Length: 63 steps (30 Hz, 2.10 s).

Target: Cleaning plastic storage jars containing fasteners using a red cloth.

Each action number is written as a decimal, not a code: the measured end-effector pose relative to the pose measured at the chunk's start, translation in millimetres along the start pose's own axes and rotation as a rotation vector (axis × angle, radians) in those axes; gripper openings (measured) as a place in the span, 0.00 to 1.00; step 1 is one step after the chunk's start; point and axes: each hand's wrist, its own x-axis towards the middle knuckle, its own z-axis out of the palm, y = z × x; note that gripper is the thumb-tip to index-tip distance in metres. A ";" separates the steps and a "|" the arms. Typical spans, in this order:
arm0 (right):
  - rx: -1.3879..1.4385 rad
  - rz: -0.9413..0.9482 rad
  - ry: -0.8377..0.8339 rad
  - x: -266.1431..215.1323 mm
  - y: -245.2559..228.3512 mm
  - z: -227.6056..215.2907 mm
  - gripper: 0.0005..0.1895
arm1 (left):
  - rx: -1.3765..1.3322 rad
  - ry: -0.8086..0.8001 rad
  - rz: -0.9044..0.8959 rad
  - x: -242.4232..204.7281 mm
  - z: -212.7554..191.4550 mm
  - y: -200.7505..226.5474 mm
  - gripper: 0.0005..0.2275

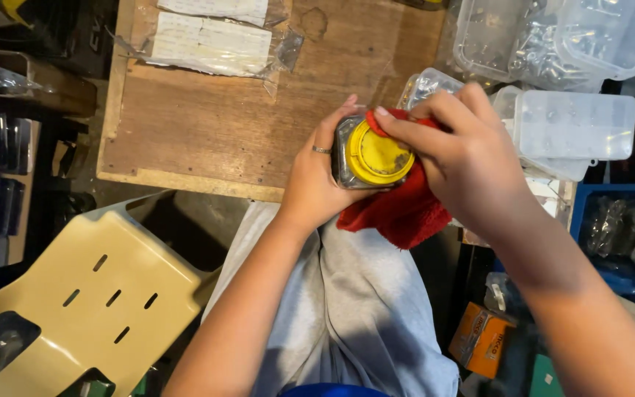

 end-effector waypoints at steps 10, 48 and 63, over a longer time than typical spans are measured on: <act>0.173 0.360 0.157 -28.5 -16.3 15.2 0.20 | 0.033 0.028 0.078 -9.0 4.6 0.3 0.38; 0.125 0.367 0.107 -11.1 -25.9 19.4 0.18 | 0.154 0.158 -0.051 -20.2 10.7 6.1 0.41; -0.300 0.384 0.054 -30.5 -67.2 13.3 0.20 | 0.167 0.128 -0.056 -23.3 8.7 1.0 0.45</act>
